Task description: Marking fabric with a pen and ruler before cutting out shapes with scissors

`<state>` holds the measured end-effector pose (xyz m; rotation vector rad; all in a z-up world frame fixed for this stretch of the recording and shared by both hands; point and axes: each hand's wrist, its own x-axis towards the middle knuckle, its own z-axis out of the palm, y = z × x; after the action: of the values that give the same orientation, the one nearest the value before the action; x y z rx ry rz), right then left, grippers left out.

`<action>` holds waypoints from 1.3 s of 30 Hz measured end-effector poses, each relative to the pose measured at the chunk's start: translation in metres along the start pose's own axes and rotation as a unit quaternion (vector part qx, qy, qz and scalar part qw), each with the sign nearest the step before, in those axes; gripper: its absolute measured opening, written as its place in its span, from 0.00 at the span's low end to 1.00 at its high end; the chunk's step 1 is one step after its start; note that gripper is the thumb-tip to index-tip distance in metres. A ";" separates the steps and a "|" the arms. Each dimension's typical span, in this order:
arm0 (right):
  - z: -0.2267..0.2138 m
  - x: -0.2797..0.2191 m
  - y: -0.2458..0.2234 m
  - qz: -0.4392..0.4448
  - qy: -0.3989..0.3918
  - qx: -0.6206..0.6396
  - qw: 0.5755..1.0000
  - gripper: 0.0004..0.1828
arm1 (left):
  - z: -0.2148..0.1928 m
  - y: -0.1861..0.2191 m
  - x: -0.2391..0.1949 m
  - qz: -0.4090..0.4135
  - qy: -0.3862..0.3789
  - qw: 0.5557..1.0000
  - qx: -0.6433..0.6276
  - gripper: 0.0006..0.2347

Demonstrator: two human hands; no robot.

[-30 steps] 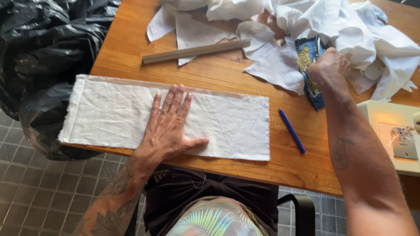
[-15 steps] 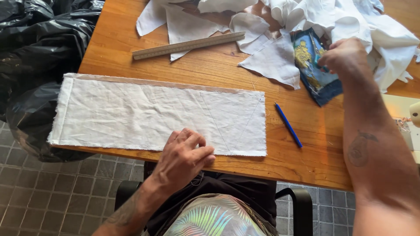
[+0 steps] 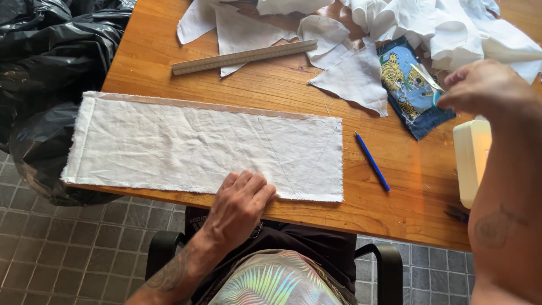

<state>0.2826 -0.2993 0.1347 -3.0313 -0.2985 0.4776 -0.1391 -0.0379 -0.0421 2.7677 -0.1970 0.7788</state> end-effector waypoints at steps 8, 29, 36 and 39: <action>0.023 -0.085 0.019 -0.145 -0.066 0.313 0.936 0.33 | -0.022 0.034 -0.014 -0.035 0.063 0.997 -0.022 0.03; 0.190 -0.237 0.013 -0.255 -0.404 0.499 0.723 0.31 | -0.010 0.058 -0.018 -0.697 -0.068 0.464 -0.543 0.29; 0.201 -0.271 0.007 -0.168 -0.502 0.522 0.669 0.34 | 0.008 0.065 -0.052 -0.626 -0.023 0.495 -0.602 0.25; 0.211 -0.282 0.007 -0.167 -0.522 0.529 0.648 0.30 | 0.007 0.074 -0.058 -0.594 -0.002 0.515 -0.619 0.22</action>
<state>-0.0452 -0.3570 0.0176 -1.2595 -0.3850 1.5848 -0.1997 -0.1070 -0.0632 0.9625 0.7773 0.0360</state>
